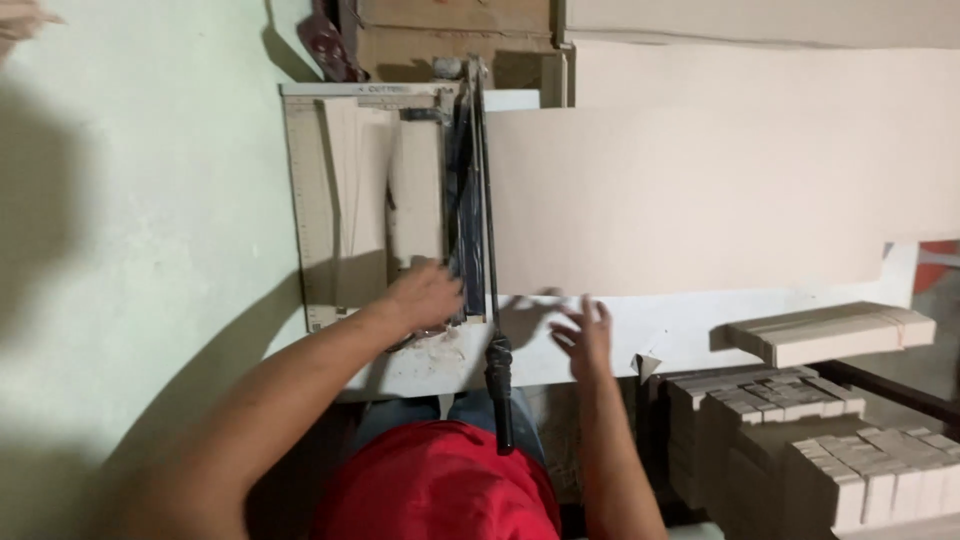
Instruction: The person uses a manual paper cutter to slice a large sheet of white paper into smaller rectangular pieces. They repeatedly align the paper against the guide, pull down the cutting lever, and remove the cut sections.
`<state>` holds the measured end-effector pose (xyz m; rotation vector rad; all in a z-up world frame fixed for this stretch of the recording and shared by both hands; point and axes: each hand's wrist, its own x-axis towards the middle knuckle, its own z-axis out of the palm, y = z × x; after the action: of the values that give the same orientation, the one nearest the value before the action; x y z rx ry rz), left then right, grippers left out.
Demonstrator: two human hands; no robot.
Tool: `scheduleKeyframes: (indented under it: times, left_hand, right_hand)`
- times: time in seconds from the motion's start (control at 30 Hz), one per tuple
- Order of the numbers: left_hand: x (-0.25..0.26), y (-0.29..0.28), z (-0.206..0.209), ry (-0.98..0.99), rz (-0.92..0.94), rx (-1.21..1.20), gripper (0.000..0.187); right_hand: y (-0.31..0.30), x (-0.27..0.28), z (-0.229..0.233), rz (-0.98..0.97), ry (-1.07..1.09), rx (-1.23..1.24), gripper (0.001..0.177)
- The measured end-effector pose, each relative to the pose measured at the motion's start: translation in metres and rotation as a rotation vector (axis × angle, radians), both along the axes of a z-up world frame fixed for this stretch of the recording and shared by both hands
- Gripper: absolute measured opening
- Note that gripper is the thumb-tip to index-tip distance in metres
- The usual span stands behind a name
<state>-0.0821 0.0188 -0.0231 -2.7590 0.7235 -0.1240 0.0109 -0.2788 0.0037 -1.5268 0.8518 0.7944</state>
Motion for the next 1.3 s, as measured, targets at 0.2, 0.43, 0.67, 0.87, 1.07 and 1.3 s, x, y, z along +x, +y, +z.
scheduleKeyframes:
  times: [0.2,0.43,0.67,0.87,1.07,1.3]
  left_hand:
    - [0.005,0.079,0.067,0.794,0.109,0.068,0.026]
    - [0.012,0.070,0.036,0.574,0.377,-0.276,0.034]
    - [0.081,0.008,0.061,0.856,0.783,-0.420,0.102]
    - [0.092,-0.018,0.054,0.855,0.858,-0.205,0.112]
    - [0.088,-0.026,0.003,0.774,0.868,-0.116,0.123]
    - [0.093,-0.020,0.006,0.893,0.881,-0.225,0.128]
  right_hand:
    - [-0.024,0.031,-0.022,-0.273,-0.054,0.102,0.048]
    - [-0.028,-0.003,-0.029,-0.115,-0.102,0.198,0.021]
    - [0.015,0.005,-0.008,0.068,-0.084,0.078,0.037]
    - [-0.012,0.013,-0.043,0.510,0.072,-0.123,0.045]
    - [0.118,-0.019,0.213,1.188,-0.101,-0.384,0.078]
    - [0.078,-0.127,0.046,1.329,-0.381,-0.616,0.083]
